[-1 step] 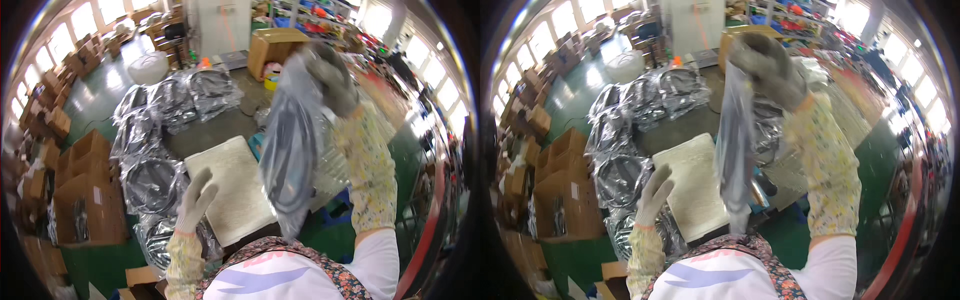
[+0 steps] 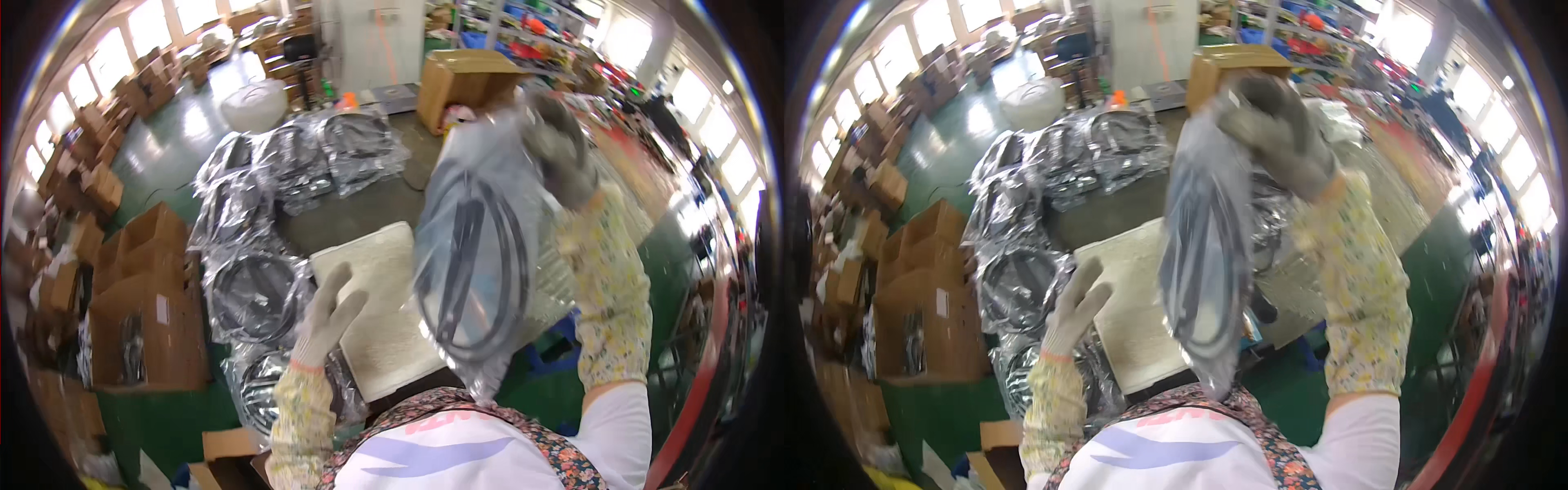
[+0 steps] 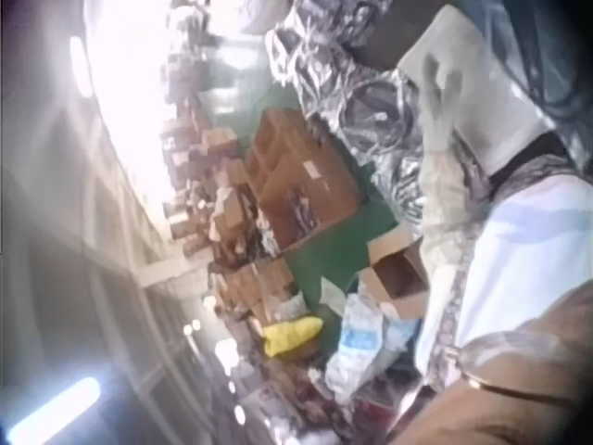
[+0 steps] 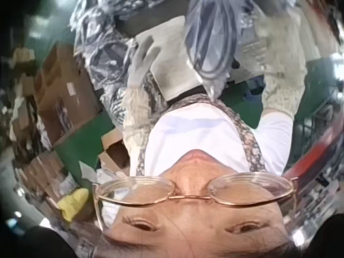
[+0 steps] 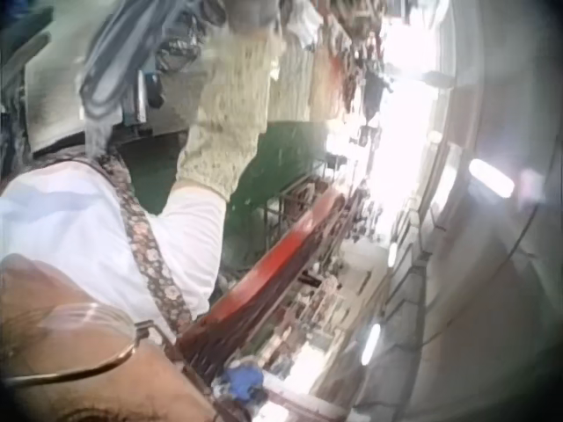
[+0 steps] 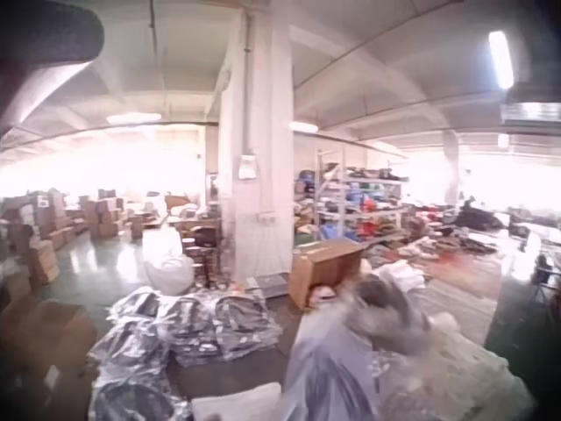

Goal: The person seals metal rings inside plastic bags using a heat sealer.

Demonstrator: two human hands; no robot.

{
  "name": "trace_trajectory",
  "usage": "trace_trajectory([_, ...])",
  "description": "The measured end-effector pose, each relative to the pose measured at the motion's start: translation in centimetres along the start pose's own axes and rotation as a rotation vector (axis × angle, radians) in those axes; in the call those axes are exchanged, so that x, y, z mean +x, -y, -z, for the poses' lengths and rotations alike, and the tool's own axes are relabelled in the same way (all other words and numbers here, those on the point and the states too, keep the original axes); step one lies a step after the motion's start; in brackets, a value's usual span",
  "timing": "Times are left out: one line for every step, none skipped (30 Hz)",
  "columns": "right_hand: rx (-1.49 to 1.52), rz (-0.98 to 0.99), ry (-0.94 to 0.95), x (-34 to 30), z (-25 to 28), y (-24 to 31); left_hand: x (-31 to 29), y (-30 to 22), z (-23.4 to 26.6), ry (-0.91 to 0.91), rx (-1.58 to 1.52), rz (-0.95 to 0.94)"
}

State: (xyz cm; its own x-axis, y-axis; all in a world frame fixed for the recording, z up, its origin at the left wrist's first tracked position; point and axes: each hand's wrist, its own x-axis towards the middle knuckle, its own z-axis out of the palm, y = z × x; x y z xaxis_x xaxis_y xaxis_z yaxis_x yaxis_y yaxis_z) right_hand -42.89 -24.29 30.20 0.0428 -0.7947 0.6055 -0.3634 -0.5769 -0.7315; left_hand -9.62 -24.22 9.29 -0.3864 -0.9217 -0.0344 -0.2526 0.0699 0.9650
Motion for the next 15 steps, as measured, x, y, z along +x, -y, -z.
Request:
trace_trajectory([-0.075, -0.093, 0.027, -1.5, 0.0, -0.5, 1.4, 1.6, 0.1, -0.043, 0.067, -0.047])
trace_trajectory([-0.150, -0.193, 0.051, -3.3, 0.0, -1.5, 1.4, -1.1, 0.6, -0.005, 0.102, 0.048])
trace_trajectory([-0.014, -0.263, 0.168, -4.8, -0.2, -1.7, 1.7, -0.9, 1.5, 0.091, -0.060, 0.095])
trace_trajectory([0.130, -0.331, 0.298, -6.1, -0.8, -2.3, 1.5, 0.2, 2.3, 0.171, -0.224, 0.142])
trace_trajectory([-0.011, -0.131, 0.388, -7.8, -0.9, -2.5, 1.3, 1.4, 2.5, 0.148, -0.232, 0.156])
trace_trajectory([-0.145, 0.071, 0.469, -9.5, -1.4, -2.6, 1.1, 2.9, 2.3, 0.149, -0.428, 0.126])
trace_trajectory([-0.155, 0.125, 0.495, -11.0, -2.2, -2.7, 0.6, 4.2, 1.9, 0.147, -0.623, 0.098])
trace_trajectory([-0.163, 0.175, 0.518, -12.4, -3.1, -2.9, 0.0, 5.5, 1.2, 0.126, -0.629, 0.122])
trace_trajectory([-0.155, 0.154, 0.530, -14.0, -3.6, -2.7, -0.5, 6.4, -0.2, 0.058, -0.700, 0.082])
trace_trajectory([-0.227, 0.170, 0.529, -15.3, -4.5, -2.8, -1.0, 7.4, -1.3, -0.025, -0.762, 0.043])
trace_trajectory([-0.299, 0.185, 0.527, -16.2, -5.0, -3.0, -1.6, 8.5, -2.6, -0.107, -0.845, 0.024])
trace_trajectory([-0.292, 0.165, 0.531, -16.7, -4.9, -3.2, -2.0, 8.6, -3.5, -0.105, -0.848, 0.046])
trace_trajectory([-0.322, 0.146, 0.489, -17.3, -4.8, -3.3, -2.4, 8.6, -4.4, -0.201, -0.927, 0.017])
trace_trajectory([-0.355, 0.126, 0.445, -18.0, -4.5, -3.2, -2.9, 8.5, -5.1, -0.295, -1.003, -0.011])
trace_trajectory([-0.393, 0.172, 0.446, -17.6, -4.4, -2.9, -3.0, 6.6, -5.4, -0.301, -1.023, -0.076])
